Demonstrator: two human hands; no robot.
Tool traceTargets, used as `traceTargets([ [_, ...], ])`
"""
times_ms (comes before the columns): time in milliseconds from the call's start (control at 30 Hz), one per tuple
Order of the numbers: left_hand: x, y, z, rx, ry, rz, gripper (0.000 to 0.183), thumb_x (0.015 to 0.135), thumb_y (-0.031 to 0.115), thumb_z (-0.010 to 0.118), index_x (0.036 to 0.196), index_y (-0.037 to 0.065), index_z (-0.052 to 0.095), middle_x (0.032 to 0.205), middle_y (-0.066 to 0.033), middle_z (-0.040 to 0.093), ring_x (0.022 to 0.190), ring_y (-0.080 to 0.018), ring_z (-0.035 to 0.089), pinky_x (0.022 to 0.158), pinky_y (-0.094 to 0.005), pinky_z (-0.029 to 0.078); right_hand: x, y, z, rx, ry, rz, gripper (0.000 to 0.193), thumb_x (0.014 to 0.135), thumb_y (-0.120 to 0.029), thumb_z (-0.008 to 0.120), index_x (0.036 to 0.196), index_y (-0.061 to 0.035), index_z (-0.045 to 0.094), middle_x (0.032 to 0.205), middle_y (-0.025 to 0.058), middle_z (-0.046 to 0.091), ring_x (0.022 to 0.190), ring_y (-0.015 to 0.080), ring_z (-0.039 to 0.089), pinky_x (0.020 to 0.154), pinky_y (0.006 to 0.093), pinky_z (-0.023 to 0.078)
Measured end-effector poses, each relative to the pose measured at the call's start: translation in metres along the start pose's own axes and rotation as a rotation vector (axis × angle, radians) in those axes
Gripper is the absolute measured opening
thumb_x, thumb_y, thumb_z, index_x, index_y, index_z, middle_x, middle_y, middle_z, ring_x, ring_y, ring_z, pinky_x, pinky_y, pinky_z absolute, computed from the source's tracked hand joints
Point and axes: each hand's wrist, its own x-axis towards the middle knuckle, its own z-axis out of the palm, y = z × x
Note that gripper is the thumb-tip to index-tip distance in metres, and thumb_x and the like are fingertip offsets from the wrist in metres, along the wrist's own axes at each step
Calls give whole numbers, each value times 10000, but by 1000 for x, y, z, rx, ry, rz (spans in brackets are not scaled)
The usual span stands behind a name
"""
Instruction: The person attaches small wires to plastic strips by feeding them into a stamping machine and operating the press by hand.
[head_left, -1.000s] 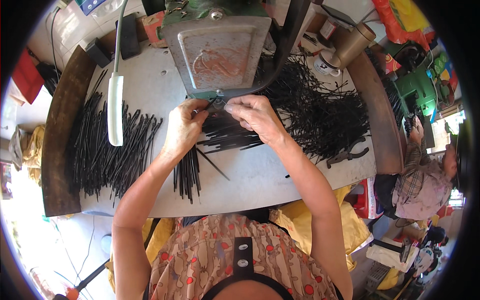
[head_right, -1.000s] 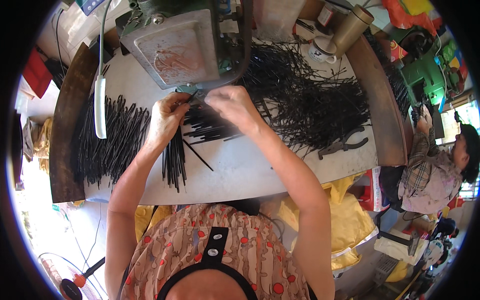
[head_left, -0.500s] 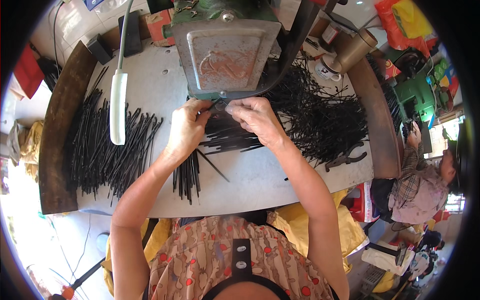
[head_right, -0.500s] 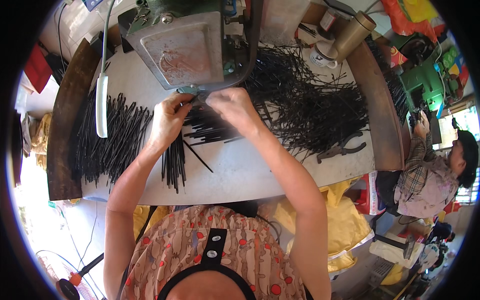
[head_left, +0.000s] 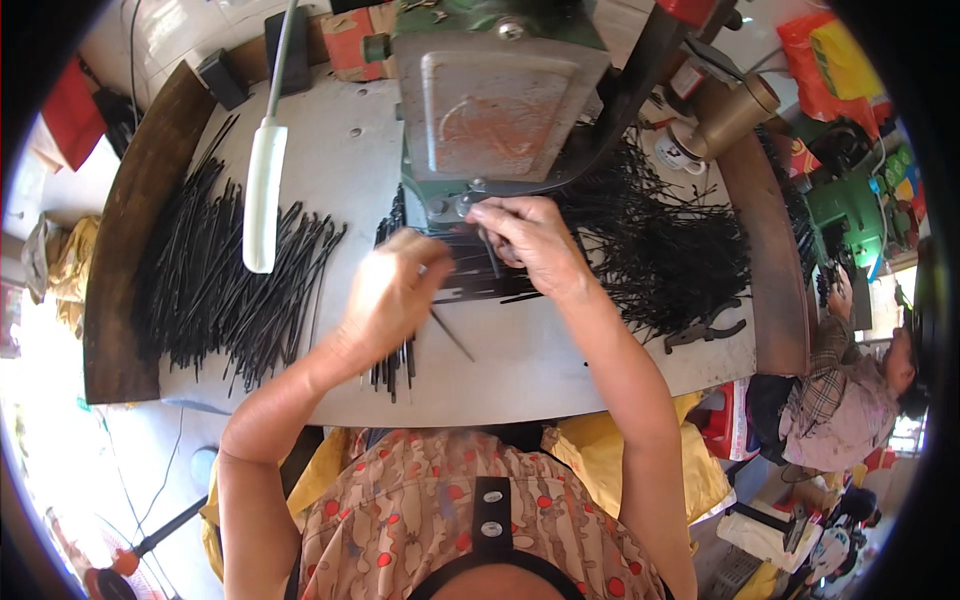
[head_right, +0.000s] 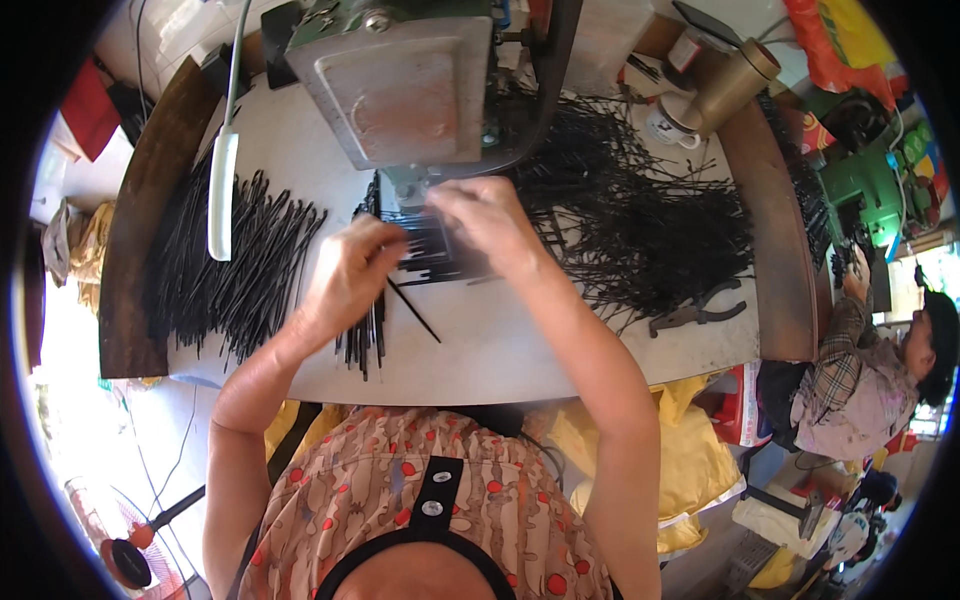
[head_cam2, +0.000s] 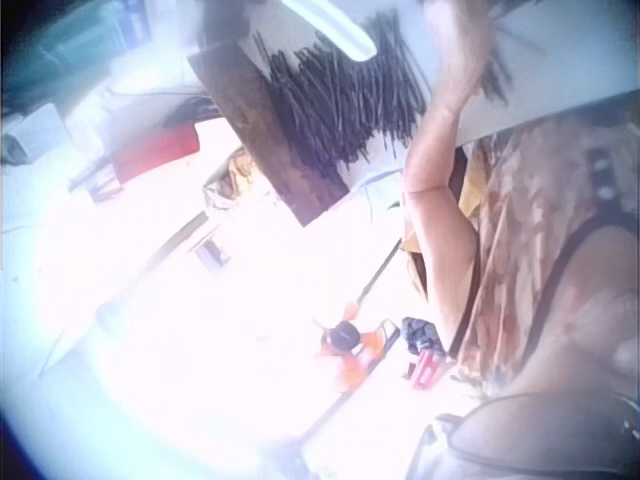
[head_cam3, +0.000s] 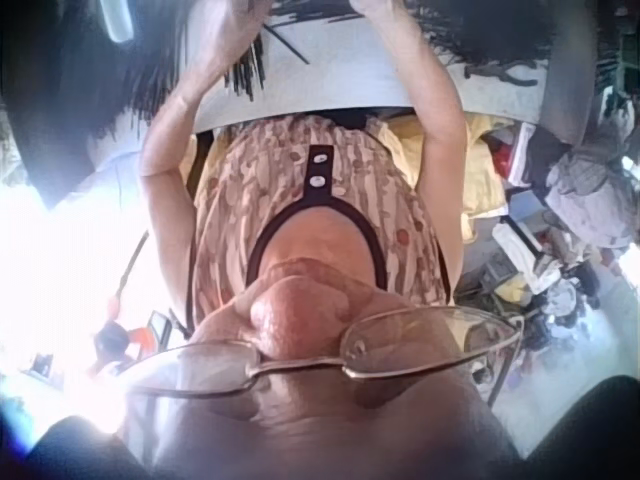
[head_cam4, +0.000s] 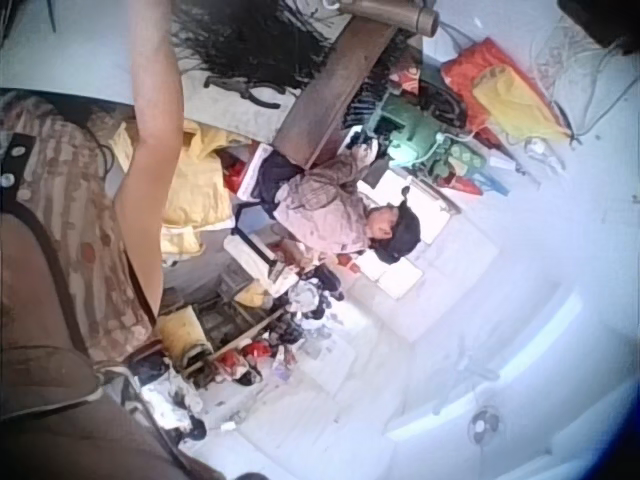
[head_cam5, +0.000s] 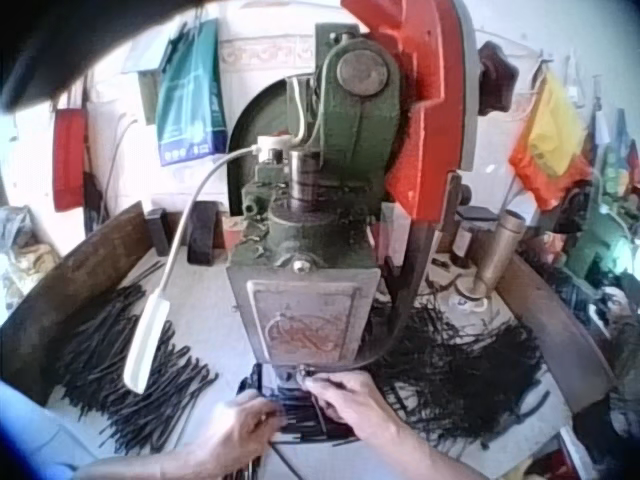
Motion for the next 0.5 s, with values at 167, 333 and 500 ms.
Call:
traceTargets([
  [167,-3,-39,-19,345,-61,-397,189,746,162,585,800,-19,590,740,-159,589,704,-305,577,629,-353,447,0,0,-9,95,-19,-2,169,802,-142,570,791,26,584,549,-17,456,393,16,333,330,168,210],
  [333,-5,-59,-18,165,-101,-489,197,716,152,605,722,-42,573,608,-133,569,583,-228,560,566,-322,436,-5,2,-10,81,4,-1,180,809,-145,566,787,33,577,549,-12,447,393,18,323,334,170,205],
  [500,-6,-55,-23,-120,33,-489,158,737,112,591,681,-22,529,557,-33,502,500,-83,451,446,-235,365,-10,4,-25,138,86,-16,182,814,-151,565,819,31,569,584,-2,464,410,28,338,347,174,235],
])
